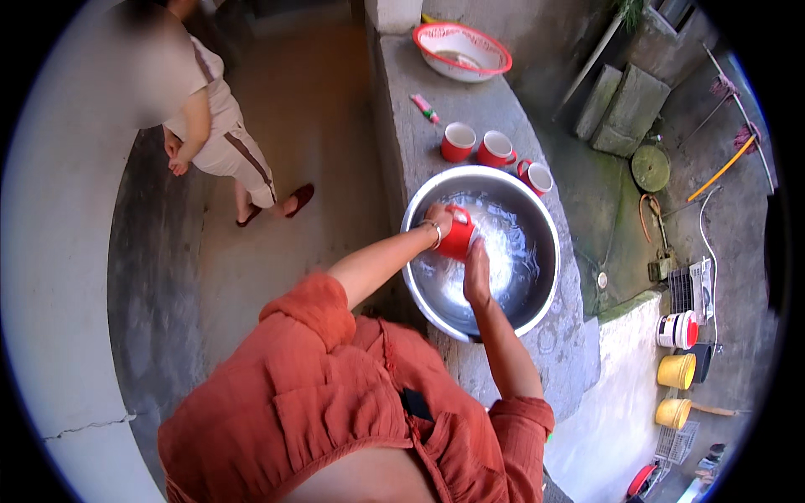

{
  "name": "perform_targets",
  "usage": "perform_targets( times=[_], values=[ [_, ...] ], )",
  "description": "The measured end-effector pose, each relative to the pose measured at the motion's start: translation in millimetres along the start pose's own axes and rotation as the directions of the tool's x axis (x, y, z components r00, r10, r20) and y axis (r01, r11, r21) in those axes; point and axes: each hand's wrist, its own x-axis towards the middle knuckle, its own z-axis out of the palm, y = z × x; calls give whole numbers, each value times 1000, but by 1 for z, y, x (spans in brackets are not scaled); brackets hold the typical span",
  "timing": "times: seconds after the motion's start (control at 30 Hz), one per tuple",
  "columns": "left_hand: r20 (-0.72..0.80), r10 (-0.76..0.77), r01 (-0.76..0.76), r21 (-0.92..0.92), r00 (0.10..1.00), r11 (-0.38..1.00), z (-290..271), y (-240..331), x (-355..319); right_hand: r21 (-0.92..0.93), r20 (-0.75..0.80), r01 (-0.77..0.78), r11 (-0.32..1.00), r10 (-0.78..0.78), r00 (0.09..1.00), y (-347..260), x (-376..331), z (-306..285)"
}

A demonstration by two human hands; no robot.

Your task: The person washes red cups by hand in a metal basin filled with water. They scrub the inside and outside of each cup and place the cleaned cups on a concrete ledge next to the basin. A second person is visible in the background, standing and then lying down on a mat.

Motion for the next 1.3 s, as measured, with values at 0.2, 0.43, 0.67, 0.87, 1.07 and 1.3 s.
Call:
perform_targets(
  times=[0.2, 0.43, 0.67, 0.87, 1.07, 1.3],
  values=[
    [120, -158, 163, -33, 980, 986, 6, -9, 5, -372, 653, 224, 901, 82, 753, -49, 7, -42],
    [284, -108, 121, -31, 953, 992, 2, 17, -23, -550, 602, 789, 275, -525, 602, -37, 4, -36],
    [317, -49, 77, -77, 947, 994, 1, 5, -14, -530, 753, 801, 277, -281, 595, -14, 4, -44],
    [351, -88, 119, -67, 932, 991, -2, 11, -19, -436, 674, 393, 809, 4, 739, -33, -2, -39],
    [342, -4, 2, 5, 940, 1000, -1, 3, -10, -559, 804, 811, 170, -128, 581, -16, 7, -29],
    [327, 48, -24, -75, 944, 997, -9, 22, -24, -314, 672, 261, 913, 20, 740, -23, -3, -30]
  ],
)
